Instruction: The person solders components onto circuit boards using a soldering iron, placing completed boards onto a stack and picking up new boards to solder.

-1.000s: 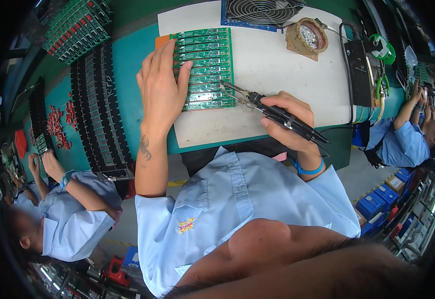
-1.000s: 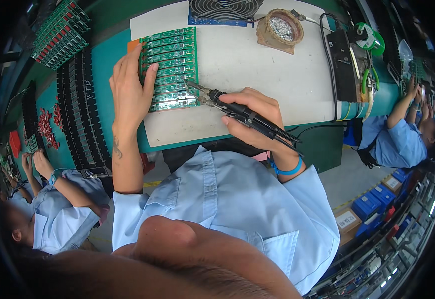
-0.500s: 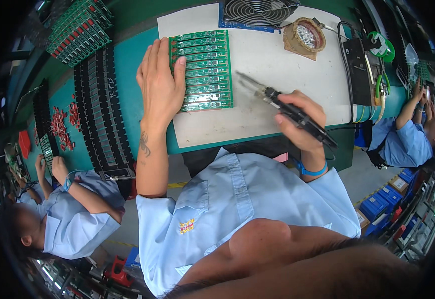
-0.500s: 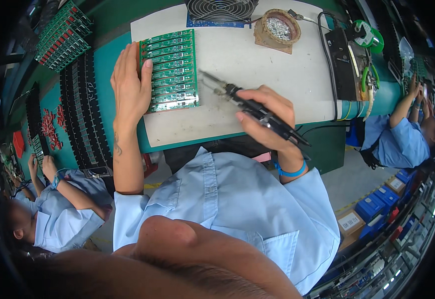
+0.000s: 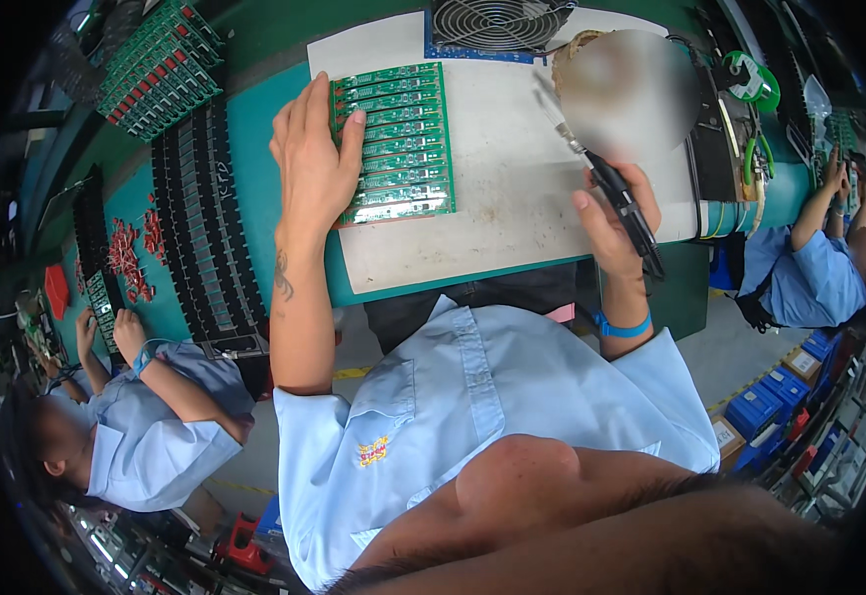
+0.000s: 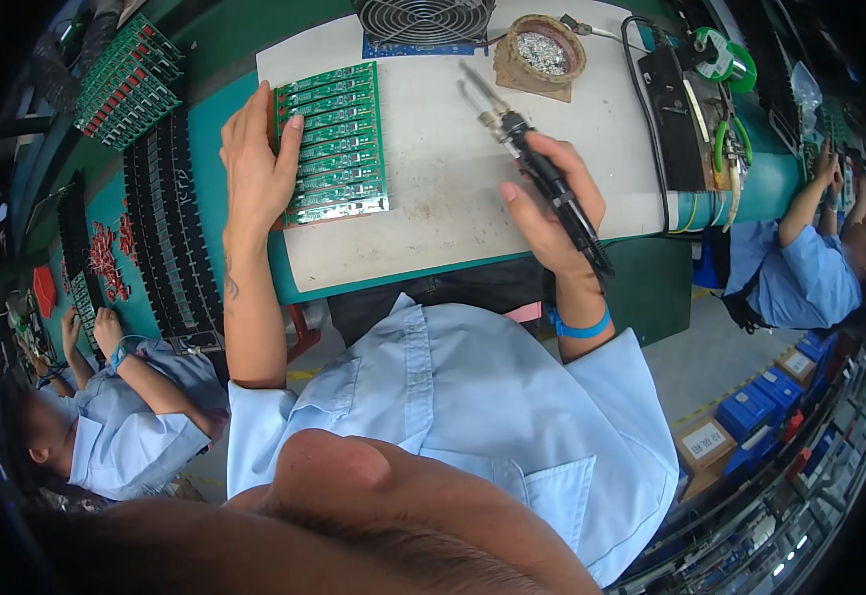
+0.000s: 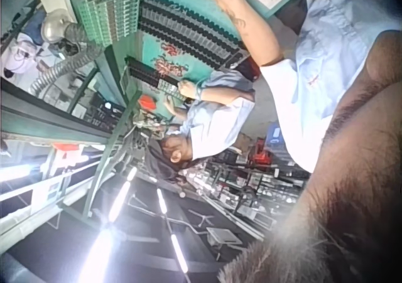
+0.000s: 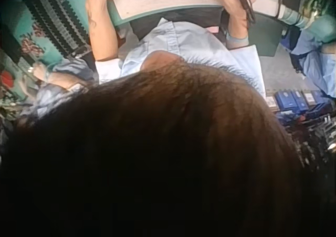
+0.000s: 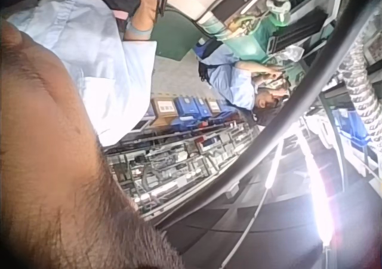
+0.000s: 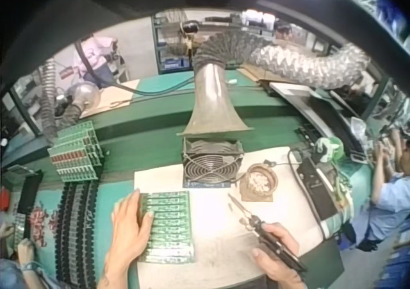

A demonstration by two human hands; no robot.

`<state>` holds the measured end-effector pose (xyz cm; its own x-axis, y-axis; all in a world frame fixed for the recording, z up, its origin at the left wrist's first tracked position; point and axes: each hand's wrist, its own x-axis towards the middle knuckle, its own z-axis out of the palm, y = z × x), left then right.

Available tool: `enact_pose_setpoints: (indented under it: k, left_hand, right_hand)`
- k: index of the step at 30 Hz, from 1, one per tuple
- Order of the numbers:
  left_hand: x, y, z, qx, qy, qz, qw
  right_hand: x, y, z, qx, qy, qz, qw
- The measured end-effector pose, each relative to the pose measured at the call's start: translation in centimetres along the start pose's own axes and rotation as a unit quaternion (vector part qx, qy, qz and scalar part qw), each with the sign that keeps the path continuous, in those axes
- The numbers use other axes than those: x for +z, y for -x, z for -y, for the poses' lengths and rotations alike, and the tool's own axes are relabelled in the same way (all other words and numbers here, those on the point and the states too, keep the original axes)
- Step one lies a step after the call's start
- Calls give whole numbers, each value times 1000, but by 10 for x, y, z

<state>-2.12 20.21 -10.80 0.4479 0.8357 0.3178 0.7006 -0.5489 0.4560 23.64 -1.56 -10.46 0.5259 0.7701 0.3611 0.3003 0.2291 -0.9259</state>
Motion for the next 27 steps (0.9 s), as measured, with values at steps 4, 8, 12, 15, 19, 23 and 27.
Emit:
enact_pose_setpoints:
  k: [4,8,12,15,19,23,27]
  left_hand:
    - [1,-2,1,4,-16,0,1000]
    - [2,-1,1,15,-15,-6,1000]
    - [4,2,-2,24,13,-15,1000]
    - [3,7,-9,52,0,2,999]
    - [2,9,-10,61,-2,13,998]
    - [3,12,-10,66,-7,10,998]
    - [4,14,-12,80,-27,-6,996]
  right_hand:
    - [8,1,1,-16,0,60,998]
    - [11,0,-1,-33,3,98,995]
    - [11,0,-2,-31,5,98,995]
    - [11,0,5,-28,0,116,993]
    - [8,5,25,-20,9,156,987]
    - [9,8,33,-16,16,192,981]
    - [11,8,34,-24,9,193,981]
